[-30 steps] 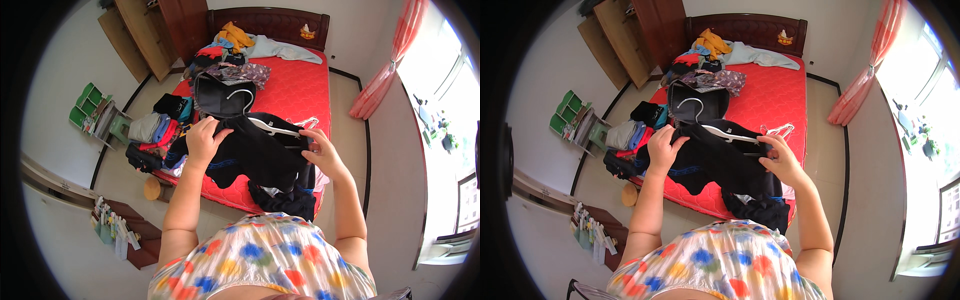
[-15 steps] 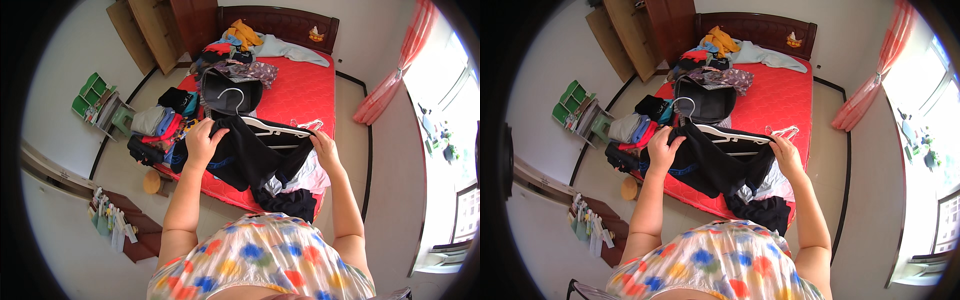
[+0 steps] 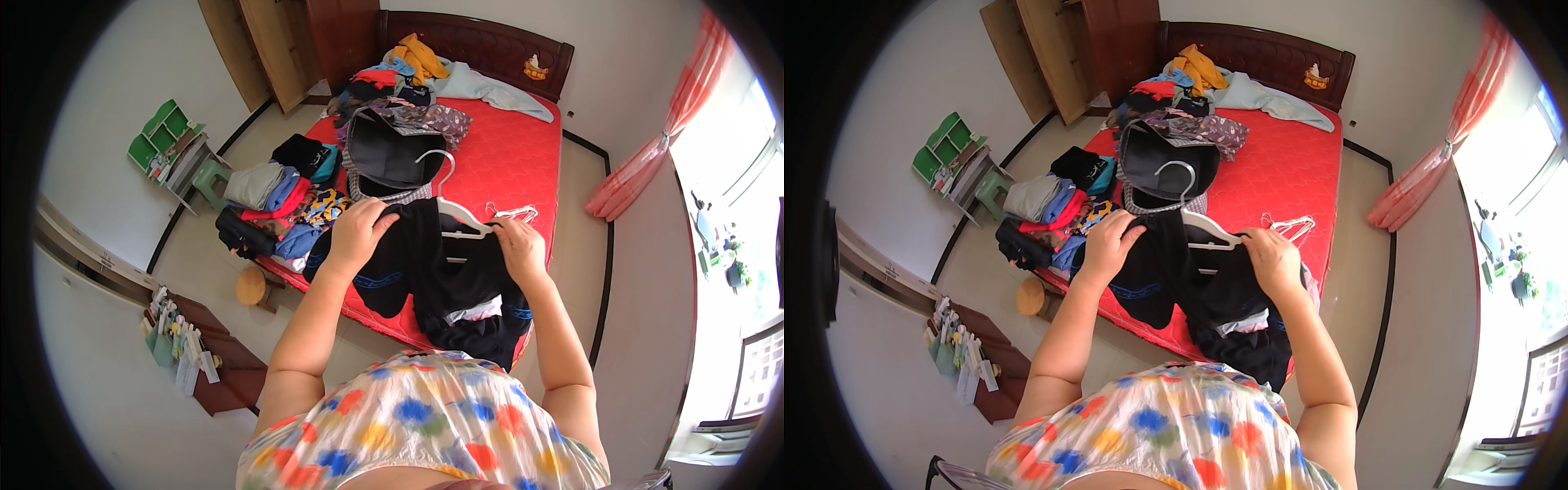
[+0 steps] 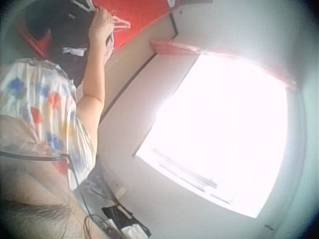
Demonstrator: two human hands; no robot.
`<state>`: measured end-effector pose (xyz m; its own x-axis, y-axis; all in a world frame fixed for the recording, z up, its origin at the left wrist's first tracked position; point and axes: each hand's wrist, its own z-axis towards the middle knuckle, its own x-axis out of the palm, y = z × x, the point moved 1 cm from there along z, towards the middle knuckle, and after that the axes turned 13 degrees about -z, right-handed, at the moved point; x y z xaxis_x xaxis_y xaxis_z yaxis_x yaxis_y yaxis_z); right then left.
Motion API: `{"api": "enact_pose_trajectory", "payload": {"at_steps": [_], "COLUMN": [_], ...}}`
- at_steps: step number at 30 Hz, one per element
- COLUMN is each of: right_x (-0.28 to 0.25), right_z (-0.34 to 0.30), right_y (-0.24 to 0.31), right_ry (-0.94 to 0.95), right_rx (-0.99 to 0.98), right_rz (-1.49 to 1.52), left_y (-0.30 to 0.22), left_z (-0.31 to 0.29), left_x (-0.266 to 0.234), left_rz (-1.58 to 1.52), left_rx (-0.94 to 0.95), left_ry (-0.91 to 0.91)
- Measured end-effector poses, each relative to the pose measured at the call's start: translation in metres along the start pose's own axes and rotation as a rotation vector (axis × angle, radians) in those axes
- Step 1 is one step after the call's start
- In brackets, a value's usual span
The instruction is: The person takes shirts from a bed, places them on hangers, and hangs them on a garment rack.
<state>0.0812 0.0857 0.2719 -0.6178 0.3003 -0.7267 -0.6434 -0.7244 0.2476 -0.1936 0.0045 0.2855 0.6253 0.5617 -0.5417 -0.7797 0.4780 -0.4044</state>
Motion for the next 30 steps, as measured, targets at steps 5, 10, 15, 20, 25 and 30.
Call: {"api": "enact_pose_trajectory", "payload": {"at_steps": [5,10,15,20,25,30], "right_x": [-0.019,-0.026,-0.027,-0.025,-0.021,-0.002], "right_z": [0.005,0.009,0.011,0.008,-0.003,-0.013], "right_y": [-0.015,-0.013,0.009,0.012,0.013,0.020], "right_ry": [-0.147,-0.151,-0.135,-0.004,0.168,0.273], "right_rx": [0.040,0.074,0.051,0.055,0.081,0.161], "right_rz": [-0.096,-0.092,-0.078,0.051,-0.003,0.096], "left_y": [0.030,0.035,0.025,0.035,0.047,0.051], "left_z": [-0.018,-0.024,-0.027,-0.042,-0.048,-0.055], "left_x": [-0.020,-0.038,-0.031,-0.041,-0.070,-0.092], "left_rz": [-0.076,-0.091,-0.092,-0.024,0.124,0.160], "left_rx": [-0.133,-0.098,-0.054,-0.015,0.074,0.091], "left_ry": [-0.065,-0.114,0.026,-0.069,-0.188,-0.229]}}
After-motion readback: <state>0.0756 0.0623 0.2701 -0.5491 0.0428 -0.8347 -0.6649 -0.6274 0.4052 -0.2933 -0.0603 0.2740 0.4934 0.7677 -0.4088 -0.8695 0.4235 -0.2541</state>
